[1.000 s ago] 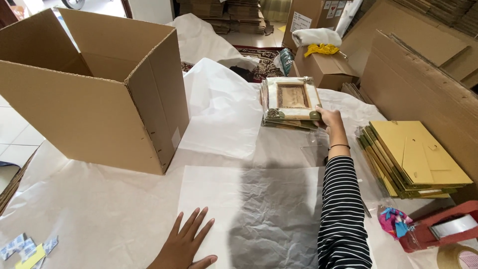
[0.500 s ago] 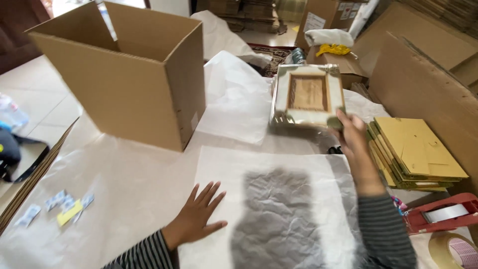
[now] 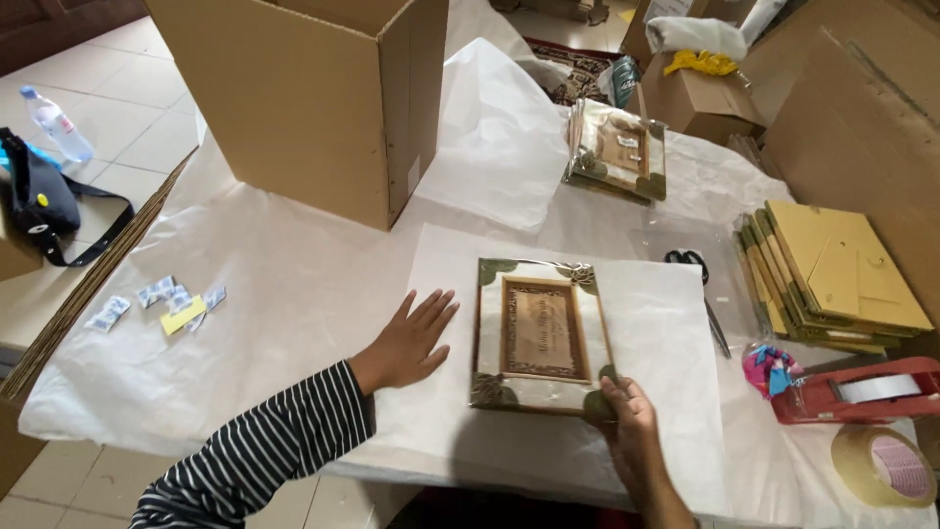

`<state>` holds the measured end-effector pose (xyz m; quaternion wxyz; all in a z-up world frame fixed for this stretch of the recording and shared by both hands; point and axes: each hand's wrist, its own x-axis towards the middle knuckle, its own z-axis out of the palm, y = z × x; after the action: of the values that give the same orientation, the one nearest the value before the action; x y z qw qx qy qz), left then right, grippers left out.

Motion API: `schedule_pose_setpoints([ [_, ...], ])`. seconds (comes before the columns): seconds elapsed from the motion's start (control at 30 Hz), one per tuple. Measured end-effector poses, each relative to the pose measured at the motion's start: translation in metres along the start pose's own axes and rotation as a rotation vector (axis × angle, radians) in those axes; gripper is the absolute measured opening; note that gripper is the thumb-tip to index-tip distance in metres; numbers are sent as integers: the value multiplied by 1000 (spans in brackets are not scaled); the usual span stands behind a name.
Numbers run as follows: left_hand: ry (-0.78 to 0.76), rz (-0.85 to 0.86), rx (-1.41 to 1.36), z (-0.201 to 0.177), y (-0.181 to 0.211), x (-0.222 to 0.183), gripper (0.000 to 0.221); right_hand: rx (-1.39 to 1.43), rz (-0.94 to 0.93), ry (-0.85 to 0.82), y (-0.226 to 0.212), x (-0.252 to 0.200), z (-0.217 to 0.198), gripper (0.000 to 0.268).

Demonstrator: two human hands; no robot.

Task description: A person wraps a decorative picture frame in white protective paper on a packaging table.

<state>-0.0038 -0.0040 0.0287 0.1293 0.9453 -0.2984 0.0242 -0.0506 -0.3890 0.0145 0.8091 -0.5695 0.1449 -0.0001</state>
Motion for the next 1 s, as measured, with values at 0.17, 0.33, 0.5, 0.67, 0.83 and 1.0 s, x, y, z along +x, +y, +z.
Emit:
schedule_pose_setpoints([
  [0.17, -5, -18, -197, -18, 4, 0, 68, 9, 49, 28, 18, -28, 27, 21],
  [0.33, 62, -45, -481, -31, 4, -2, 69, 17, -18, -42, 25, -41, 43, 21],
  [0.5, 109, -53, -497, -25, 2, -1, 69, -299, 11, -90, 7, -54, 55, 28],
  [0.67, 115, -48, -488, -25, 2, -1, 67, -446, -6, -149, 3, -49, 45, 33],
  [0.83, 97, -29, -435, -18, -1, -1, 66, -762, -145, -302, -13, -49, 39, 27],
  [1.0, 94, -52, -423, -19, 0, 0, 65, -678, -39, -287, -5, -47, 33, 41],
])
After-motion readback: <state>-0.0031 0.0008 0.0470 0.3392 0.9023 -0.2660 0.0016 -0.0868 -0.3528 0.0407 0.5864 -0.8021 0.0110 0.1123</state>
